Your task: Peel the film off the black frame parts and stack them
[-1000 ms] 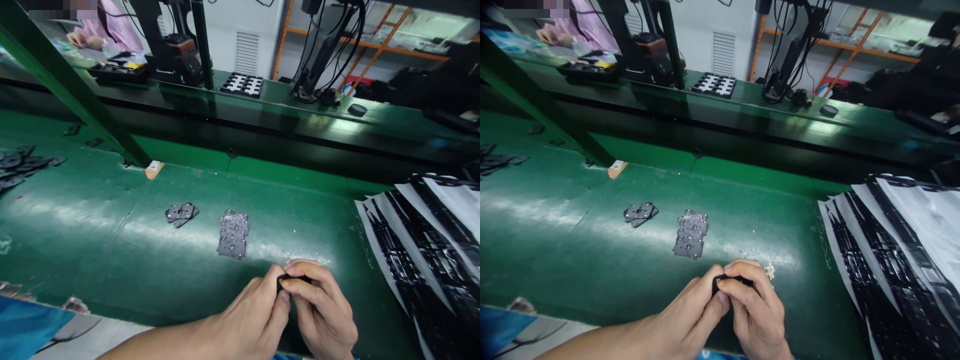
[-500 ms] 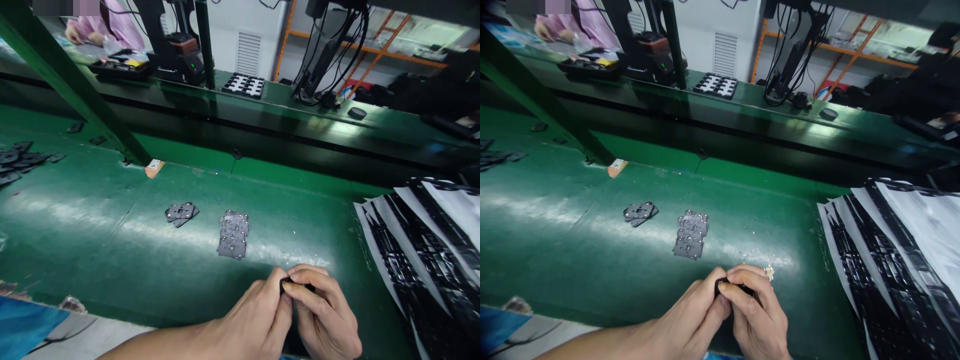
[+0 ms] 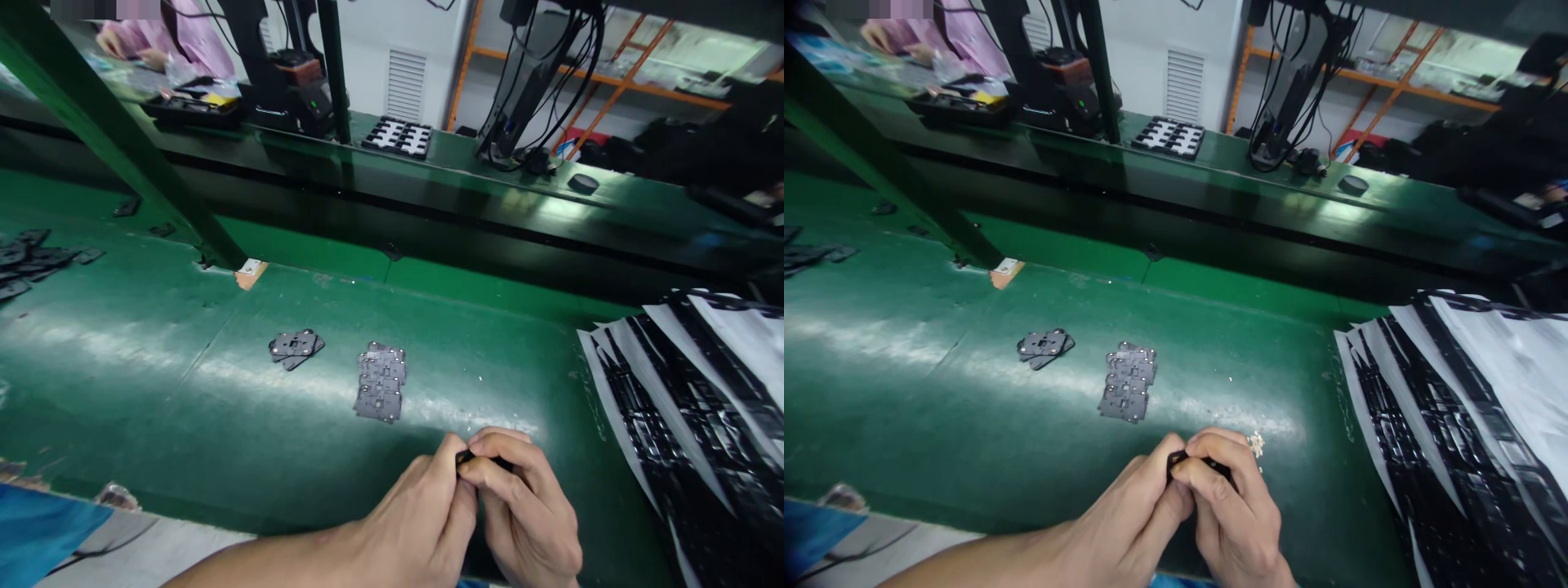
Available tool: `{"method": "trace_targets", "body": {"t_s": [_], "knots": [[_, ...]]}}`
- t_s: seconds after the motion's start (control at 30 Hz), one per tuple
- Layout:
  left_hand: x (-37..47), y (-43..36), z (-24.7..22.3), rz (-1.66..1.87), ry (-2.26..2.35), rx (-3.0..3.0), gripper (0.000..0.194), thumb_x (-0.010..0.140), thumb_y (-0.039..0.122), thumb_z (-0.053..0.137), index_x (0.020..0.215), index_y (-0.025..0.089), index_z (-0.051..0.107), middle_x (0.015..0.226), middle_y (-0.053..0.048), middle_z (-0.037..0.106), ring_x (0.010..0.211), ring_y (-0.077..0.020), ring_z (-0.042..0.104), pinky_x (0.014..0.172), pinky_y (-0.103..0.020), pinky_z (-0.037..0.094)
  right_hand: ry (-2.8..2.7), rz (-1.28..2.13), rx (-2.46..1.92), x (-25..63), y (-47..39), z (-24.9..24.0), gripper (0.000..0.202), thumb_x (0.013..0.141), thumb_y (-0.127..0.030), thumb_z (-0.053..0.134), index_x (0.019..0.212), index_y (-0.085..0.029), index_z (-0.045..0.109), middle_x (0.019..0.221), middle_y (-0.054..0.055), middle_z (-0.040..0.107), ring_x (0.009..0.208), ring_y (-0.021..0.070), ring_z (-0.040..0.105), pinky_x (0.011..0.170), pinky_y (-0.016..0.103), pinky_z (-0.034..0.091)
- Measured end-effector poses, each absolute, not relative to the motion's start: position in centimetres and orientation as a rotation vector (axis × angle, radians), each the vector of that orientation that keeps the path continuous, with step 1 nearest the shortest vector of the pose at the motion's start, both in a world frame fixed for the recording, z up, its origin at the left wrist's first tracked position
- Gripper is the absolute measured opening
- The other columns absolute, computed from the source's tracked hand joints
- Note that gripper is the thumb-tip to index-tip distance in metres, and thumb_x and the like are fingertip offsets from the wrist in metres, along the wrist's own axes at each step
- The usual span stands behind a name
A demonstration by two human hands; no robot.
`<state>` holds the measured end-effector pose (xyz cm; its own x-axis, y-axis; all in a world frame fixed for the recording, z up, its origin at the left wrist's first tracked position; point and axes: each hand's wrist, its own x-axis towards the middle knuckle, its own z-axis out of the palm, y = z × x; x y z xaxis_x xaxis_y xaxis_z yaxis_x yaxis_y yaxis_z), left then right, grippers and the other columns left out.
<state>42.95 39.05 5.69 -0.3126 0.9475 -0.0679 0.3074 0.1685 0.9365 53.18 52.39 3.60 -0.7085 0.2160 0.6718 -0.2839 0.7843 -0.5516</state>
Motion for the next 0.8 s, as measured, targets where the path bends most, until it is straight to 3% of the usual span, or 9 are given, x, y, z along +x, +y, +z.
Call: {"method": "trace_targets", "body": {"t_s": [0.17,0.3,0.4,0.5,0.6,0.73,0.8], "knots": [[42.7,39.0,5.5,1.321,1.541,1.039,0.012,0.109,0.025,0.031,0.102,0.022,0.042,0.074,0.003,0.048,0.06,-0.0141,0.045,0.059,-0.031,0.034,-2.178,0.96,-0.008,53.8,52.5,3.5,0.028,0.094,0.008,0.059,0.101,-0.016,0.072,0.107,0.008,0.063,0.102,0.0215,0.068,0.082,0.036,0.062],[42.3,38.4,4.8,1.392,1.461,0.847,0.024,0.113,0.039,0.033,0.095,0.024,0.038,0.073,0.005,0.043,0.06,-0.0118,0.039,0.056,-0.027,0.031,-1.975,1.047,-0.274,55.3,53.9,3.2,0.021,0.096,0.001,0.061,0.1,-0.017,0.07,0.11,0.009,0.064,0.106,0.024,0.07,0.092,0.041,0.06],[42.3,38.0,3.9,1.447,1.378,0.723,0.032,0.113,0.049,0.034,0.094,0.023,0.04,0.075,0.005,0.045,0.061,-0.0105,0.038,0.055,-0.024,0.032,-1.855,1.026,-0.552,56.8,55.7,2.0,0.009,0.095,-0.01,0.073,0.095,-0.018,0.069,0.1,0.007,0.069,0.094,0.0199,0.071,0.082,0.032,0.06],[42.4,37.9,3.3,1.511,1.254,0.606,0.036,0.113,0.054,0.037,0.095,0.023,0.04,0.073,0.007,0.041,0.059,-0.0089,0.033,0.052,-0.022,0.028,-2.013,0.96,-0.729,57.7,56.8,0.6,0.009,0.093,-0.02,0.08,0.097,-0.019,0.072,0.089,0.003,0.073,0.082,0.0166,0.073,0.074,0.025,0.059],[42.7,38.2,3.1,1.57,1.176,0.545,0.038,0.113,0.055,0.037,0.094,0.022,0.041,0.072,0.008,0.036,0.058,-0.008,0.028,0.051,-0.022,0.024,-2.204,0.956,-0.739,57.6,56.5,0.6,0.024,0.101,-0.026,0.072,0.124,-0.02,0.073,0.098,0.005,0.079,0.089,0.0192,0.078,0.086,0.03,0.062],[43.0,38.4,3.1,1.603,1.186,0.56,0.039,0.113,0.056,0.037,0.093,0.022,0.042,0.071,0.008,0.035,0.059,-0.0084,0.028,0.051,-0.021,0.025,-2.279,1.127,-0.681,56.3,55.0,2.9,0.022,0.106,-0.029,0.062,0.118,-0.026,0.08,0.121,0.009,0.079,0.114,0.024,0.076,0.101,0.035,0.061],[43.0,38.4,3.2,1.603,1.226,0.579,0.04,0.112,0.057,0.037,0.094,0.022,0.044,0.072,0.007,0.036,0.059,-0.0085,0.029,0.051,-0.02,0.027,-2.212,1.359,-0.659,55.7,54.0,3.9,0.026,0.106,-0.031,0.061,0.126,-0.029,0.078,0.125,0.008,0.078,0.113,0.0235,0.076,0.098,0.032,0.063]]}}
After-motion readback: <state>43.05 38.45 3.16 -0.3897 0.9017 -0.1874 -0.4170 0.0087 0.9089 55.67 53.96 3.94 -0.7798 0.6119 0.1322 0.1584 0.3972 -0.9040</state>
